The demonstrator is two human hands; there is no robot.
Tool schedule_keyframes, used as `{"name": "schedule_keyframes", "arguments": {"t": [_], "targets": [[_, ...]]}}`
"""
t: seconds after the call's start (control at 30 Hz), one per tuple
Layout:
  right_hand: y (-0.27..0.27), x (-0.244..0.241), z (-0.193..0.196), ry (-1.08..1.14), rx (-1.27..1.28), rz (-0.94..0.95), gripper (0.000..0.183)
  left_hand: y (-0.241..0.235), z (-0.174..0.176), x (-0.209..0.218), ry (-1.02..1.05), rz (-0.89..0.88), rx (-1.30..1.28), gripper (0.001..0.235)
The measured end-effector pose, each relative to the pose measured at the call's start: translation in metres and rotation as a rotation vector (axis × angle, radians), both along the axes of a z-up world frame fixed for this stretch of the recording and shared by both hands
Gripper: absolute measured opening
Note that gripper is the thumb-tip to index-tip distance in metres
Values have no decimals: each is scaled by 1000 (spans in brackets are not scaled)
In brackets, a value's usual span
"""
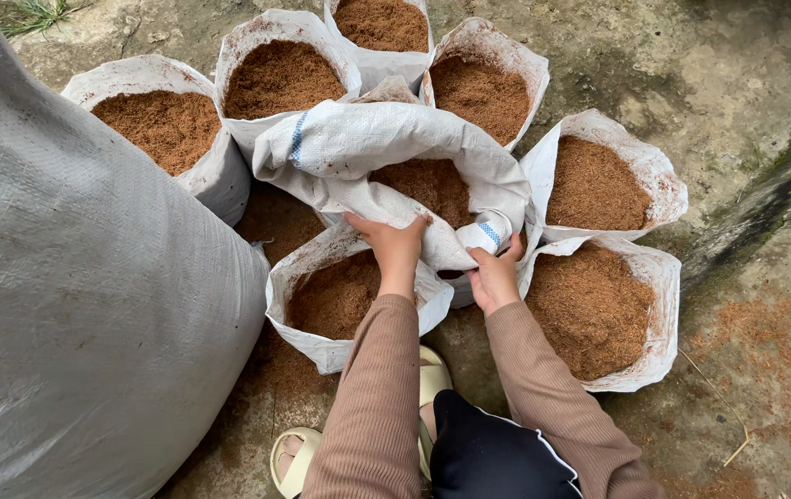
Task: The person scoops brown granular material by hand from a large sack and transfers it into smaller white sacks. The person arranges the filled sacks on the ground and continues the process of filling and organizing them.
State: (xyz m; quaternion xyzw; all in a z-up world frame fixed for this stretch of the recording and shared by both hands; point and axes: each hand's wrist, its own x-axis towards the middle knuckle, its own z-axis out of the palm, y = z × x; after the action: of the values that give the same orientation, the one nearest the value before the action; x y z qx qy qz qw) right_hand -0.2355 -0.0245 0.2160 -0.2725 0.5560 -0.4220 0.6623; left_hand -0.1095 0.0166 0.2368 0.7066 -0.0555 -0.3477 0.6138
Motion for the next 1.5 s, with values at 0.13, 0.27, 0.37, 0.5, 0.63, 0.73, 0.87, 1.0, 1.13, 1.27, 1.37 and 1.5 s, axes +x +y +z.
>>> {"name": "schedule_keyframes", "arguments": {"t": [0.13,0.27,0.37,0.5,0.63,0.73,0.87,1.0,1.13,1.27,1.37,1.5], "targets": [[5,-3,-14,-65,36,-80,101,3,2,-5,-9,-34,25,121],[-4,-12,-34,-295,288,-111,89,-9,-69,3,94,187,19,87],[-27,-20,-78,-460,428,-145,70,-20,-82,5,296,351,-121,60],[-58,-30,-148,-620,422,-296,52,-26,-92,2,465,517,-403,44],[-52,-19,-108,-628,471,-331,46,-22,-75,6,477,487,-429,49],[-41,-22,-85,-644,496,-341,50,-15,-61,9,522,378,-462,56],[-19,-39,-28,-51,287,115,60,5,-5,15,290,302,-330,71],[-5,-15,45,810,-867,240,61,6,2,15,168,330,-231,67],[-24,66,85,1072,-1605,704,69,18,29,6,84,218,-206,68],[-63,131,73,1320,-2047,826,64,9,-3,7,-57,146,-168,53],[-94,150,69,1336,-1932,846,44,14,-19,9,-83,133,-134,53],[-126,147,69,1256,-1530,762,23,44,-19,14,-89,157,-130,53]]}}
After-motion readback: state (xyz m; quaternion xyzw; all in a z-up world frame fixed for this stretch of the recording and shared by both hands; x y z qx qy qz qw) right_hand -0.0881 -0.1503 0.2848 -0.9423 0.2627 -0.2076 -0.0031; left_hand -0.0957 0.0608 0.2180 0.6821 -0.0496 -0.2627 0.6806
